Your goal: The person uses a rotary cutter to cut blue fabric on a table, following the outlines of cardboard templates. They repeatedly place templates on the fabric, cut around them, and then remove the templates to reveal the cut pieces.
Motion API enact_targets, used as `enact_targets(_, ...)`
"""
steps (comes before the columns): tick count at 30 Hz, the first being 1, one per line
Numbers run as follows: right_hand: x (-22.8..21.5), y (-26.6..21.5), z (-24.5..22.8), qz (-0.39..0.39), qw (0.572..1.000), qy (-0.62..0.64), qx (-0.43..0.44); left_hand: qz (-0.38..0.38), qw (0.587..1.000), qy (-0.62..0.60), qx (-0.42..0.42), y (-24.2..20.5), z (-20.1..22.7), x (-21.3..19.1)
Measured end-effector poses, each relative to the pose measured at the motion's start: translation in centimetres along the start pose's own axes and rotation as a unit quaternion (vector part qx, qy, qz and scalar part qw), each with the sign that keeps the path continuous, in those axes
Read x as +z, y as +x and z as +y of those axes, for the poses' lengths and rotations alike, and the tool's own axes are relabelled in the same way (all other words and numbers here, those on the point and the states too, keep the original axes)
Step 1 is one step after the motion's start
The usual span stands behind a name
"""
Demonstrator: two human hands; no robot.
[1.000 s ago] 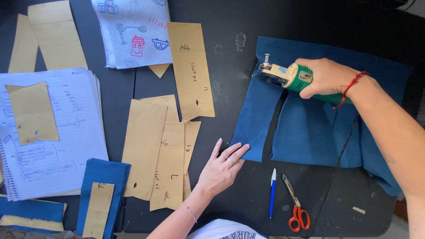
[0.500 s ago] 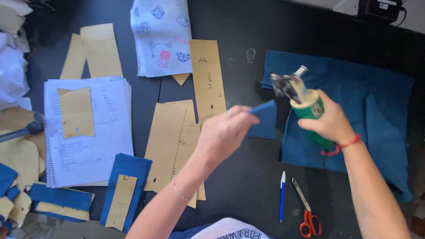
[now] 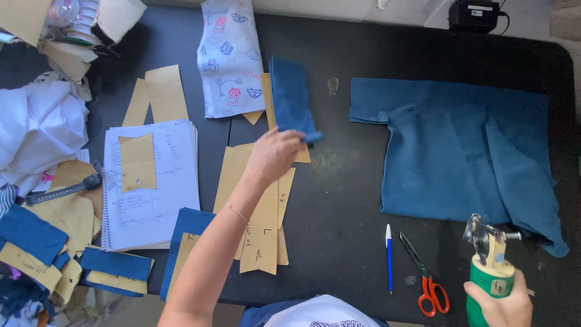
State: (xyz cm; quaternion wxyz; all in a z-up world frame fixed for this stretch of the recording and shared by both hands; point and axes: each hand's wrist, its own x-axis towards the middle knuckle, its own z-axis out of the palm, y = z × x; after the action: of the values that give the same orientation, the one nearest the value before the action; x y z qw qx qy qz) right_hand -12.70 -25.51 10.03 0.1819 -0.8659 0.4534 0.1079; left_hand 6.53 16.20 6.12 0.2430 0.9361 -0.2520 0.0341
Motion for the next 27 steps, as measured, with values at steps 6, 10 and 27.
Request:
enact_targets(6, 3.9, 0.8, 7.8, 0.199, 0.972, -0.062, -0.105, 0.162, 0.908, -0.115, -0.368, -1.7, 0.3, 2.3)
enact_targets(10, 3.4, 2.2, 6.6, 0.162, 0.982, -0.094, 0.017, 0.117, 0.835, -0.149, -0.516, 1.2, -1.1, 3.6)
enact_targets(27, 3.4, 1.2, 3.6, 0.303, 0.907, -0.176, -0.232, 0.237, 0.903, 0.093, -0.344, 9.4, -2.0, 7.0)
